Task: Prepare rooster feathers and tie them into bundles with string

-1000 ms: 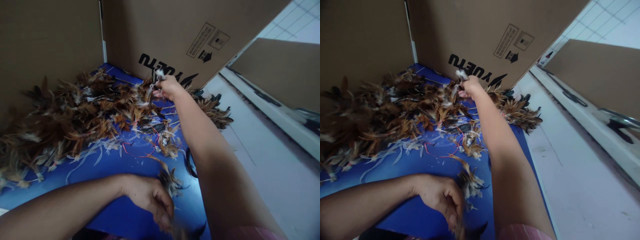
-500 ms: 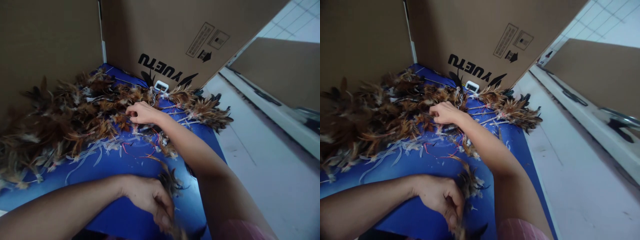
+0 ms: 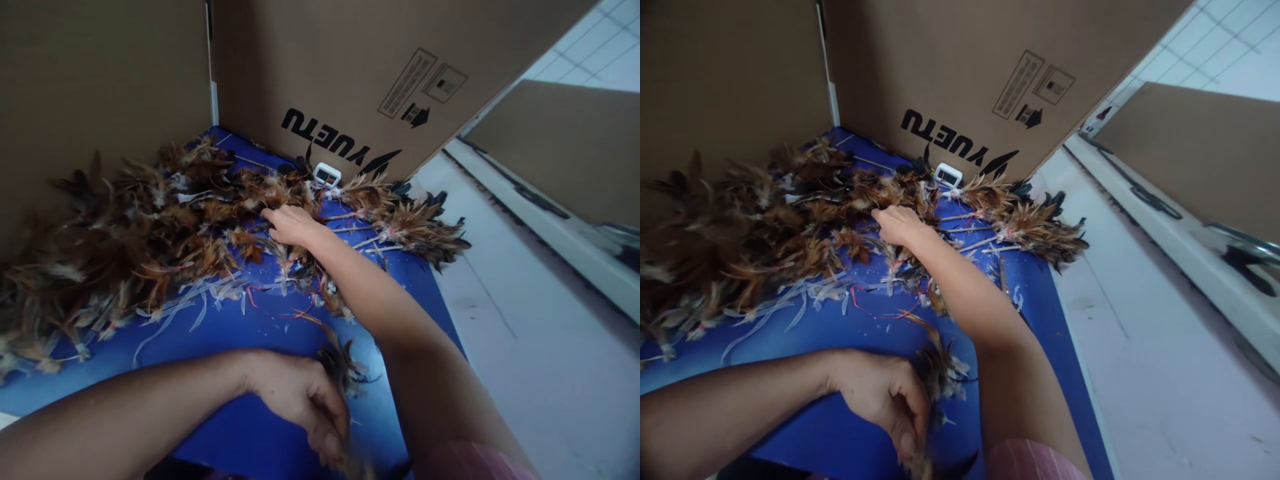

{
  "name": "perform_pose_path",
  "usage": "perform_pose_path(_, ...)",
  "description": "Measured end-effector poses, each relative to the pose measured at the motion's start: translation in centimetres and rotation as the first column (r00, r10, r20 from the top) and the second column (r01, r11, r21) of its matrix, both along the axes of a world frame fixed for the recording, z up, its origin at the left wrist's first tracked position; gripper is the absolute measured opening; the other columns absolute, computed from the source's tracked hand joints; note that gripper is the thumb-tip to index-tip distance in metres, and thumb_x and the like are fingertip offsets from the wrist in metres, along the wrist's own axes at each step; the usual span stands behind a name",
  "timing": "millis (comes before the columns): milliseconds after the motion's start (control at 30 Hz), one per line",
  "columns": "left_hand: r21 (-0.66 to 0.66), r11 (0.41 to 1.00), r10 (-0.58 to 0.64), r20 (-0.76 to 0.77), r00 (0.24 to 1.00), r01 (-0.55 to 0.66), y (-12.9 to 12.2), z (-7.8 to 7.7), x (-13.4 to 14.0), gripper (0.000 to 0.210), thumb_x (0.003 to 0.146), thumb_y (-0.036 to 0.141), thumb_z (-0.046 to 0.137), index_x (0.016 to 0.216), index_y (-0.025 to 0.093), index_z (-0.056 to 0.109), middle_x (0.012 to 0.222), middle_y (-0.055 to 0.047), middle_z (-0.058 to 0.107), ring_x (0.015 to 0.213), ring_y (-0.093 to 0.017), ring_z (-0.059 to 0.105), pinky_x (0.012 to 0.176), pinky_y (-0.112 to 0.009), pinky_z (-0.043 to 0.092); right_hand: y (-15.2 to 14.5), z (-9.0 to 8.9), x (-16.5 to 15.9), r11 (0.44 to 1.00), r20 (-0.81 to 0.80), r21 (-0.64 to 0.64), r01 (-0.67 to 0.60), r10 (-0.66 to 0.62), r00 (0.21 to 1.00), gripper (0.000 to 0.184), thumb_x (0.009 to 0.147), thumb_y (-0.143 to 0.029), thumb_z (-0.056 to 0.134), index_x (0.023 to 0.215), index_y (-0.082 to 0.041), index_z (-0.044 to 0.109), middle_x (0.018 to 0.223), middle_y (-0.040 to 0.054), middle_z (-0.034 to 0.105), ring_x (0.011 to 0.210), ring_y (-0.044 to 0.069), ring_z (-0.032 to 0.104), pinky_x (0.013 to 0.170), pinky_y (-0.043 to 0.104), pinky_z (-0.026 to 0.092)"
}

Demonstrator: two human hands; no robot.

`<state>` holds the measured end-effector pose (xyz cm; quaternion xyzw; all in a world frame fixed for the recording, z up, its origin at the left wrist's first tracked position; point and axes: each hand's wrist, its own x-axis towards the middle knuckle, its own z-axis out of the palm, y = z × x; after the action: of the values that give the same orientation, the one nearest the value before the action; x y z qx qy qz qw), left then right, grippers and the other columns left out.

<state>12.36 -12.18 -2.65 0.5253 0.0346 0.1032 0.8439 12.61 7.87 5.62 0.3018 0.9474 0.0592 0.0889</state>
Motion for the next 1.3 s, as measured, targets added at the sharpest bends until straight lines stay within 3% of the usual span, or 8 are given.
perform_pose_path(200,0.032,0.999,-0.005,-0.003,1.000,0.005,0.1,0.1,-0.1,0.047,0.066,0.060,0.071,0.078,0.015,0.067,0.073,-0.001,0.063,0.067,-0.012,0.060,0.067,-0.023,0.049,0.8,-0.6,-0.5,0.997,-0.016,-0.043,0.057,-0.058,0.998,0.035,0.085,-0.019,0.046,0.118,-0.012,0.055,0.107,0.0190,0.067,0.095,0.029,0.065,0.075,0.035,0.047)
perform_pose_path(433,0.032,0.999,0.003,0.006,1.000,-0.003,0.2,-0.1,0.1,0.043,0.066,0.055,0.073,0.077,0.014,0.067,0.071,-0.001,0.063,0.064,-0.012,0.061,0.064,-0.022,0.049,2.8,-1.0,1.3,0.970,-0.319,-0.242,0.000,-0.079,0.944,0.016,0.079,-0.013,0.049,0.089,-0.015,0.062,0.077,0.0051,0.067,0.072,0.017,0.061,0.070,0.027,0.041)
perform_pose_path(567,0.031,0.999,0.012,-0.011,1.000,-0.011,0.2,0.1,0.0,0.042,0.065,0.054,0.074,0.075,0.014,0.068,0.069,0.000,0.064,0.063,-0.012,0.060,0.063,-0.023,0.049,3.4,-0.7,2.5,0.875,-0.580,-0.481,-0.060,-0.266,0.770,0.004,0.076,-0.015,0.056,0.080,-0.016,0.056,0.056,-0.0056,0.054,0.052,0.010,0.050,0.058,0.023,0.038)
perform_pose_path(700,0.018,0.999,0.038,-0.027,0.999,-0.038,0.1,0.2,-0.1,0.044,0.062,0.057,0.075,0.075,0.015,0.069,0.067,0.000,0.064,0.062,-0.011,0.060,0.063,-0.022,0.049,3.0,0.5,3.8,0.754,-0.717,-0.626,-0.197,-0.459,0.524,0.018,0.077,-0.027,0.065,0.071,-0.018,0.051,0.050,-0.0081,0.048,0.045,0.006,0.043,0.049,0.020,0.034)
perform_pose_path(833,0.023,0.999,0.048,-0.024,0.999,-0.048,0.1,0.3,-0.3,0.044,0.063,0.056,0.075,0.075,0.014,0.069,0.067,0.000,0.064,0.062,-0.011,0.060,0.063,-0.022,0.050,2.2,1.8,5.1,0.622,-0.702,-0.712,-0.327,-0.624,0.342,0.036,0.071,-0.044,0.073,0.067,-0.018,0.048,0.058,-0.0063,0.052,0.049,0.006,0.047,0.047,0.018,0.038)
perform_pose_path(933,0.041,0.998,0.057,-0.024,0.998,-0.056,0.1,0.5,-0.4,0.043,0.064,0.055,0.075,0.075,0.014,0.070,0.066,0.000,0.064,0.061,-0.011,0.060,0.062,-0.022,0.050,1.5,2.7,6.0,0.540,-0.651,-0.751,-0.380,-0.702,0.289,0.037,0.068,-0.043,0.075,0.068,-0.018,0.047,0.062,-0.0055,0.055,0.052,0.006,0.051,0.046,0.018,0.040)
perform_pose_path(1067,0.002,0.998,0.069,-0.037,0.997,-0.069,0.0,0.7,-0.5,0.041,0.064,0.053,0.076,0.074,0.014,0.070,0.066,-0.001,0.064,0.061,-0.011,0.060,0.062,-0.022,0.050,0.5,3.3,7.4,0.520,-0.641,-0.751,-0.406,-0.723,0.259,0.031,0.065,-0.033,0.077,0.072,-0.017,0.051,0.074,-0.0023,0.065,0.052,0.005,0.052,0.047,0.017,0.041)
perform_pose_path(1300,-0.048,0.991,0.122,-0.074,0.990,-0.125,0.0,1.4,-0.7,0.042,0.063,0.052,0.078,0.073,0.013,0.068,0.065,-0.001,0.064,0.058,-0.010,0.058,0.060,-0.022,0.048,-0.8,3.8,9.4,0.544,-0.602,-0.792,-0.278,-0.772,0.205,0.030,0.065,-0.029,0.076,0.078,-0.018,0.052,0.076,-0.0001,0.069,0.058,0.008,0.061,0.049,0.018,0.045)
